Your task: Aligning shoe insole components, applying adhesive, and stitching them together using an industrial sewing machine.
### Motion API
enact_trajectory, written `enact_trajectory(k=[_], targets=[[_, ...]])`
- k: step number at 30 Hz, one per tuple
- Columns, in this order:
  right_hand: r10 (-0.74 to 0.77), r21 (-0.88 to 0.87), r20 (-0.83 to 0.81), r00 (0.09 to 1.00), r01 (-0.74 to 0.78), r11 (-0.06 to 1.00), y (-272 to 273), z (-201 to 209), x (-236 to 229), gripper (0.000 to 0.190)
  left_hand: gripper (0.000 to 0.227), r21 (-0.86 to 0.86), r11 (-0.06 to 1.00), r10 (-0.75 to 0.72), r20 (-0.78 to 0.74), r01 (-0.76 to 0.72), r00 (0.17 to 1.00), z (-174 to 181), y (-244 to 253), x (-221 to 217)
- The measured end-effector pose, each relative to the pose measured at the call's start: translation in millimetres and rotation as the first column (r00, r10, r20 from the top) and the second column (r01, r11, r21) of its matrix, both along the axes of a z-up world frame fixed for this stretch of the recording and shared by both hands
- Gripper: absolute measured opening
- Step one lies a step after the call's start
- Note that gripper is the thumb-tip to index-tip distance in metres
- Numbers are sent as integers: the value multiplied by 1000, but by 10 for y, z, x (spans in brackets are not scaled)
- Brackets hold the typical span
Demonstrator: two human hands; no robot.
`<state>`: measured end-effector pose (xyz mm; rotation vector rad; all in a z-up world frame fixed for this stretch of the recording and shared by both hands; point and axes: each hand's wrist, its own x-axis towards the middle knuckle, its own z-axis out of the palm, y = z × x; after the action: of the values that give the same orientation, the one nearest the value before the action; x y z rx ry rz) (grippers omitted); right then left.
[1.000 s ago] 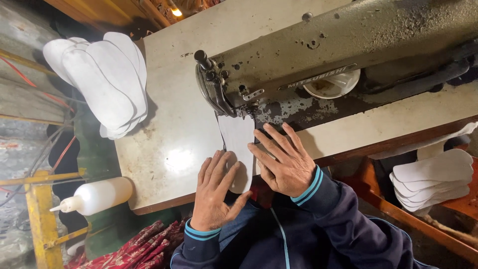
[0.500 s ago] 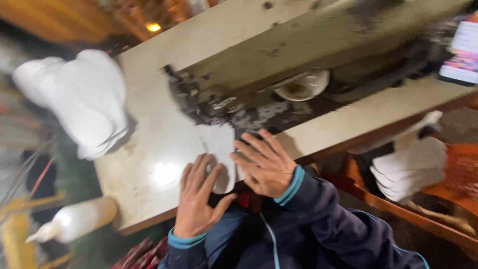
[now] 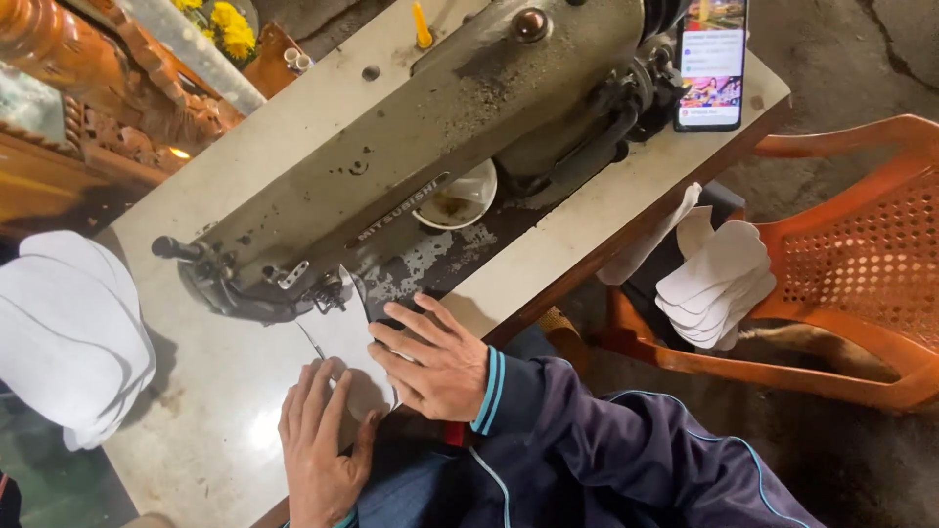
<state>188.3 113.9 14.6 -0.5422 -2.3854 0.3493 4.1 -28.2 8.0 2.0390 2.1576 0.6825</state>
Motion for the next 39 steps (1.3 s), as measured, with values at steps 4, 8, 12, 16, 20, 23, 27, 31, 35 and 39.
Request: enact_trajectory(k=[4,8,12,16,20,23,27,31,35,39], targets=[[-33,23,30,999,33,999,-16,1,-34,36,57,-14,1000,11,8,-11,1000,-12,36,-30],[-60,96,73,996,53,994,9,-29,-42,42,59,0,1000,3,-12,-3,1000,-41,76,-77],[-76,78,83,994,70,995,4,-33,-54,42,60,-24,1000,-10,-42,9,999,-45,106,-123],[-87,28,96,992,84,996,-21,-36,-84,42,60,-31,999,7,-56,-9,998,-29,140,-132],[-89,8,102,991,89,996,-33,-53,-114,41,64,-84,996,21,-62,-26,998,-23,178,-174],[-89,-11,84,993,90,996,-8,-65,-121,40,63,-83,996,13,-66,-18,998,10,248,-192],[-105,24,49,993,104,994,24,-40,-94,39,66,-100,995,18,-51,-23,999,63,325,-194],[-49,86,-2,999,49,995,37,-9,-34,24,65,-62,998,7,-66,-11,998,55,370,-204],[9,102,-37,999,-6,995,50,-33,0,19,65,-84,996,13,-68,-19,998,88,428,-204],[5,109,-45,999,0,994,49,-33,10,20,67,-58,998,-5,-74,1,997,74,455,-244]])
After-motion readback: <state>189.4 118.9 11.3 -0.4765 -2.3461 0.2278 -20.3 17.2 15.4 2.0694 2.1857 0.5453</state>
